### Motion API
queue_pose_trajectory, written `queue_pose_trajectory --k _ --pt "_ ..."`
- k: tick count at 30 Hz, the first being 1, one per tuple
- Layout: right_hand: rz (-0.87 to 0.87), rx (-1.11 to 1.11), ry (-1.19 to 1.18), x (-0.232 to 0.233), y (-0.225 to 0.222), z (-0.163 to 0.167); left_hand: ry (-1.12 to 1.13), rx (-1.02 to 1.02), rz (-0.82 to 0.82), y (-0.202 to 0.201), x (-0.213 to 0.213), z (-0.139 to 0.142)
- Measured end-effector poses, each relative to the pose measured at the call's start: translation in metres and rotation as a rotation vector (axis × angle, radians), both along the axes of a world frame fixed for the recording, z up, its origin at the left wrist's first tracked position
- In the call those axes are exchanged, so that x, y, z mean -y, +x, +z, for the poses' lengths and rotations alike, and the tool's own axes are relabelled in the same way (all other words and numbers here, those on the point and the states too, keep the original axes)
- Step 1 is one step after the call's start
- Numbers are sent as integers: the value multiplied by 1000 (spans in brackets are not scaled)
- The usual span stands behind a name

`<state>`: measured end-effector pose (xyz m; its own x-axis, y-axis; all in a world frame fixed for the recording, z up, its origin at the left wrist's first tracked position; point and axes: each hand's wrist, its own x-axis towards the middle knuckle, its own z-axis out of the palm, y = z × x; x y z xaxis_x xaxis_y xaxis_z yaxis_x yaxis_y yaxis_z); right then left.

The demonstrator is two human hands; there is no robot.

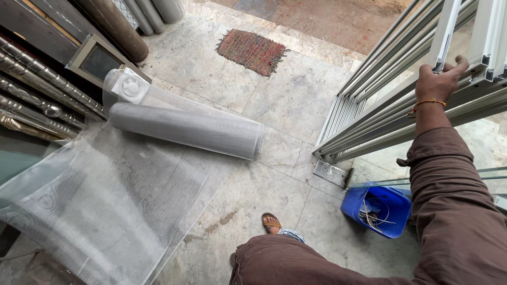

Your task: The person fits a mesh screen into an aluminum window frame. They cut the mesh with scissors, press a rubber spline into the frame groove using a flat blade tool to secure the mesh, trim excess material, and carry the assembled frame across the workshop.

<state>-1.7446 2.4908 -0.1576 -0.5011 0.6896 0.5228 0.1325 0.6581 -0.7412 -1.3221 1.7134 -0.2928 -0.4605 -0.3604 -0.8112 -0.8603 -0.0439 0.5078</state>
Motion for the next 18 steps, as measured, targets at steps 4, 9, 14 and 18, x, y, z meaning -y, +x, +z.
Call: queue_pose_trajectory --k 4,9,14,18 --pt "146 121 -459 14 -8 -11 -15 -6 6 -12 -16 12" --pt "278 307 -310 63 -1 -1 -29 -40 7 -30 -19 4" --pt "354 546 -168 149 33 14 -58 -171 -41 -18 -12 1" --pt "395 652 121 225 87 12 -48 -369 -280 -68 -43 34"
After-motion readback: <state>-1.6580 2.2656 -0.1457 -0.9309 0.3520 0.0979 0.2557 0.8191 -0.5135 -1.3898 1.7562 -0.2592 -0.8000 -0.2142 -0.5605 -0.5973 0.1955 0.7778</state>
